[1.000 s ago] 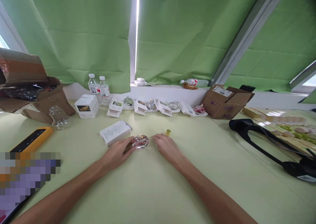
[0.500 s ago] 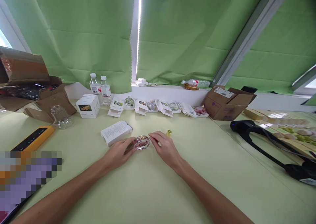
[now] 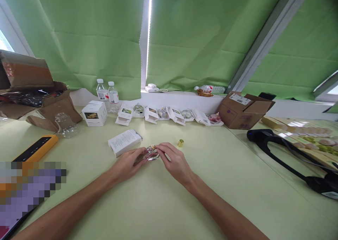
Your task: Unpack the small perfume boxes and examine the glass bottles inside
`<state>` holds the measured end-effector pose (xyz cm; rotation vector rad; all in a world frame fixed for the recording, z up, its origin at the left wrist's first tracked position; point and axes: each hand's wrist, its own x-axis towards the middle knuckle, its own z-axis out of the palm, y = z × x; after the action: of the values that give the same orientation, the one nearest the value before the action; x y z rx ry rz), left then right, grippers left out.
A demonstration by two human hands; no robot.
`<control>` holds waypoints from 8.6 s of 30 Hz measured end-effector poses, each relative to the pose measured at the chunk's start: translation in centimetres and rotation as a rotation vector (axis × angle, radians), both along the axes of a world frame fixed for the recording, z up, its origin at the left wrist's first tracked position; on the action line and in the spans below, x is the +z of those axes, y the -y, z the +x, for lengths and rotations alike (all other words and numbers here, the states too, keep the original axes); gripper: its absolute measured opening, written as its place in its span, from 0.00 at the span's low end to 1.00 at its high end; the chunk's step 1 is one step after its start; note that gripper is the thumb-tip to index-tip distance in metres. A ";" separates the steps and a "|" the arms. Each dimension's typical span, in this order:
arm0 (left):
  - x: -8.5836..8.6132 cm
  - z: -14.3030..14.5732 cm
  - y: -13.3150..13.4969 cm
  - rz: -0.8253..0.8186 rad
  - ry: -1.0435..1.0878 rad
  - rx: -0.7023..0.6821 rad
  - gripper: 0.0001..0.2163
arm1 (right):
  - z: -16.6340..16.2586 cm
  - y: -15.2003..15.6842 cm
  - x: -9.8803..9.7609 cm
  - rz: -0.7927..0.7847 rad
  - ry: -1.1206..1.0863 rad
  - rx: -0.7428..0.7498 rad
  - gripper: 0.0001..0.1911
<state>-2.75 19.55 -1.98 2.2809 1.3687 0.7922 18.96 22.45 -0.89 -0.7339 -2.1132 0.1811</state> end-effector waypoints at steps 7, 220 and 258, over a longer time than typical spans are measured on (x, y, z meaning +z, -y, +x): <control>0.2 0.2 0.1 -0.003 0.016 -0.021 0.14 | 0.0 0.1 0.2 0.043 -0.050 -0.024 0.14; 0.7 0.3 0.4 -0.019 -0.033 -0.126 0.14 | 0.0 0.2 0.1 0.147 0.022 0.043 0.20; 0.7 0.2 0.6 -0.006 -0.009 -0.131 0.14 | 0.0 0.2 0.0 0.132 0.003 0.049 0.20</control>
<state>-2.51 18.96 -1.31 2.3448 1.2085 0.7354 19.00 22.28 -0.85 -0.6049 -2.1250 0.0665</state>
